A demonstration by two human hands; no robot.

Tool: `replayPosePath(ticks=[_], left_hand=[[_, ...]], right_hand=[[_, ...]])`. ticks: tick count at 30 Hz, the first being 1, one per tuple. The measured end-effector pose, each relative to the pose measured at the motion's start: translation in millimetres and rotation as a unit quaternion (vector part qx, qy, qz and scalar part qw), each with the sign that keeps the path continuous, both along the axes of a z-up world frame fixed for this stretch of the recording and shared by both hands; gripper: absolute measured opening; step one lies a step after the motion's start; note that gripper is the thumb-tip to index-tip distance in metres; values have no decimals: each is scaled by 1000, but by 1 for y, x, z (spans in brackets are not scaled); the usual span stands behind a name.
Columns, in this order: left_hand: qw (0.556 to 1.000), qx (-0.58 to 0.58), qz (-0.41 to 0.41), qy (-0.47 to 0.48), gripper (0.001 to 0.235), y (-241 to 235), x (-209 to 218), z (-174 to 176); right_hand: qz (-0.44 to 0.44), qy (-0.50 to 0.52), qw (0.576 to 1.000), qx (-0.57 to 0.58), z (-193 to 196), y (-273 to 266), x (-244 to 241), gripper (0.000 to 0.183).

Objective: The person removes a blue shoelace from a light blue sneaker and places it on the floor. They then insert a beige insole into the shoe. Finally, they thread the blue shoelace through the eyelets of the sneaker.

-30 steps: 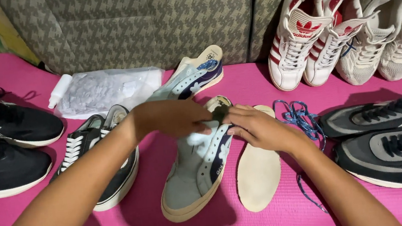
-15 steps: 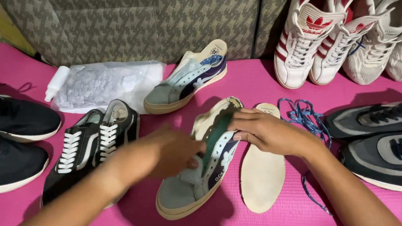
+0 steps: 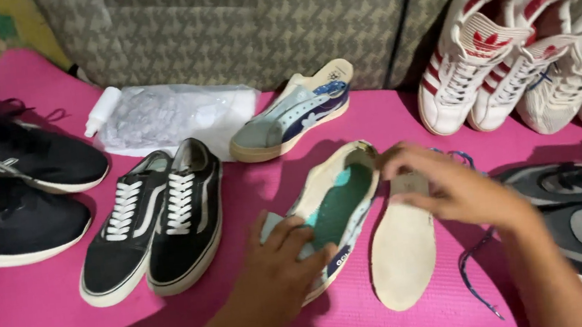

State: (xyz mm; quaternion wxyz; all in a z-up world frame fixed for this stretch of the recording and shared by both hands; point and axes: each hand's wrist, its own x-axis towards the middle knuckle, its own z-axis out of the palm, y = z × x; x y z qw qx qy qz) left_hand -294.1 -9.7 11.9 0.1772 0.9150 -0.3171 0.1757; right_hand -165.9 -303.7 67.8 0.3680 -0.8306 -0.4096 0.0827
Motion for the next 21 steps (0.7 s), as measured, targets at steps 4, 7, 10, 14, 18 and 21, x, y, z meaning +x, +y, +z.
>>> replayPosePath(ticks=[4, 7, 10, 14, 18, 21], left_hand=[[999, -10, -10, 39, 50, 0, -2, -15], [999, -39, -24, 26, 70, -2, -2, -14], [999, -49, -6, -18, 80, -5, -1, -23], [997, 37, -19, 58, 116, 2, -5, -22], [999, 39, -15, 2, 103, -2, -5, -12], [1000, -17, -16, -18, 60, -5, -8, -13]], right_hand=[[-49, -5, 985, -165, 21, -20, 4, 29], [-28, -1, 941, -338, -10, -21, 2, 59], [57, -94, 908, -403, -58, -31, 7, 80], [118, -256, 894, -348, -57, -28, 0, 89], [164, -297, 885, -320, -41, -36, -1, 74], [151, -316, 878, -326, -26, -47, -5, 105]])
